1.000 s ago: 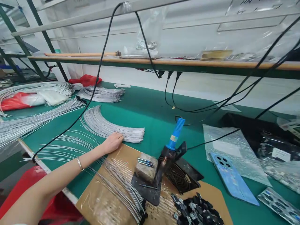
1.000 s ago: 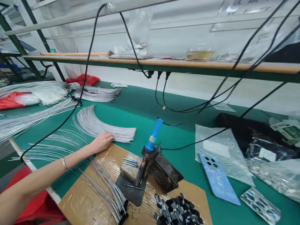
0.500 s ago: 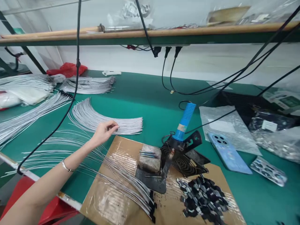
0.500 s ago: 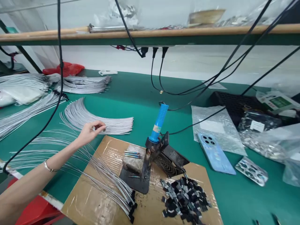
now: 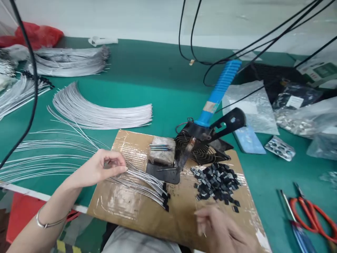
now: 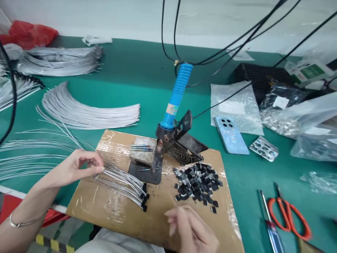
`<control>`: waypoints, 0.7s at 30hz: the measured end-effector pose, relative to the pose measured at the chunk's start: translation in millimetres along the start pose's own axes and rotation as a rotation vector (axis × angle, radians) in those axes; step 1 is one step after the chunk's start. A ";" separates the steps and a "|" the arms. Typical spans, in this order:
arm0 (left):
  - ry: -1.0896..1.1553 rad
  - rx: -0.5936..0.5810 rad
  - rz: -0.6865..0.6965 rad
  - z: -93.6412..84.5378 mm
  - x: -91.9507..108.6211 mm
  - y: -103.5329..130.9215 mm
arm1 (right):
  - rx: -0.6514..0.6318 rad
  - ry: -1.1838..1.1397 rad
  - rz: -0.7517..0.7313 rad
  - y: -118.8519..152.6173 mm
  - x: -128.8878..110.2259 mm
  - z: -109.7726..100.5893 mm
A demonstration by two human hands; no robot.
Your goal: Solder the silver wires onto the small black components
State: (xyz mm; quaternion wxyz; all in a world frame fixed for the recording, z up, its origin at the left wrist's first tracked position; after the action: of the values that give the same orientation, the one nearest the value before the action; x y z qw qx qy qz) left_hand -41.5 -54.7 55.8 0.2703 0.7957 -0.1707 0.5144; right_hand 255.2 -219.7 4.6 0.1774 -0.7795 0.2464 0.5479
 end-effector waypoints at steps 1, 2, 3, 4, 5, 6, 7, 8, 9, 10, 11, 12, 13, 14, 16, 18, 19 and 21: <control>0.015 -0.010 -0.014 8.0 -2.8 3.6 | -0.113 -0.050 0.039 4.6 -9.0 9.7; 0.026 -0.021 -0.021 15.2 -5.1 6.9 | -0.215 -0.103 0.075 8.2 -15.6 18.1; 0.033 -0.028 -0.022 21.6 -6.6 9.8 | -0.300 -0.139 0.111 10.9 -19.7 25.0; 0.038 -0.034 -0.023 27.1 -7.5 12.3 | -0.365 -0.163 0.138 12.8 -21.9 30.3; 0.045 -0.034 -0.023 31.6 -7.7 14.5 | -0.417 -0.180 0.166 13.9 -22.4 34.2; 0.050 -0.029 -0.025 35.3 -7.4 16.4 | -0.447 -0.192 0.203 14.5 -21.9 36.9; 0.055 -0.024 -0.028 38.2 -6.6 17.9 | -0.462 -0.205 0.244 14.5 -20.7 38.7; 0.059 -0.020 -0.032 40.3 -5.5 19.2 | -0.467 -0.221 0.286 14.2 -19.6 39.8; 0.061 -0.017 -0.038 41.9 -4.1 20.3 | -0.465 -0.238 0.327 13.6 -18.6 40.3; 0.060 -0.018 -0.043 42.9 -2.6 21.1 | -0.461 -0.256 0.357 12.8 -18.1 40.5; 0.058 -0.021 -0.043 43.6 -1.0 21.8 | -0.460 -0.270 0.372 12.1 -18.0 40.5; 0.055 -0.024 -0.036 43.8 0.6 22.2 | -0.460 -0.281 0.374 11.3 -18.3 40.3; 0.050 -0.024 -0.022 43.8 2.2 22.4 | -0.460 -0.288 0.369 10.7 -18.6 40.0; 0.044 -0.022 -0.005 43.6 3.6 22.5 | -0.461 -0.293 0.361 10.3 -18.9 39.7; 0.037 -0.013 0.022 43.1 5.4 22.7 | -0.466 -0.300 0.339 9.8 -18.7 39.3; 0.042 -0.006 0.026 42.6 5.9 23.1 | -0.464 -0.292 0.306 9.5 -16.9 38.9; 0.047 -0.007 0.024 42.5 5.8 23.5 | -0.464 -0.283 0.280 9.3 -15.4 38.9; 0.056 -0.008 0.021 42.5 5.5 24.2 | -0.465 -0.263 0.225 8.8 -11.8 38.9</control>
State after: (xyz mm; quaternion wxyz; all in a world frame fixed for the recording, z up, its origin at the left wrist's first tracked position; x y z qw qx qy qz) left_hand -21.8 -99.7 53.1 0.2726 0.7781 -0.1734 0.5386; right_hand 217.0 -203.3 2.6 -0.0376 -0.6893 0.1743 0.7022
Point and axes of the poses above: each hand's wrist, its own y-axis away from the middle knuckle, its own z-axis out of the palm, x = y × z, the point moved 1 cm from there along -y, towards the middle knuckle, and after that the axes turned 6 degrees about y, right-handed, at the moved point
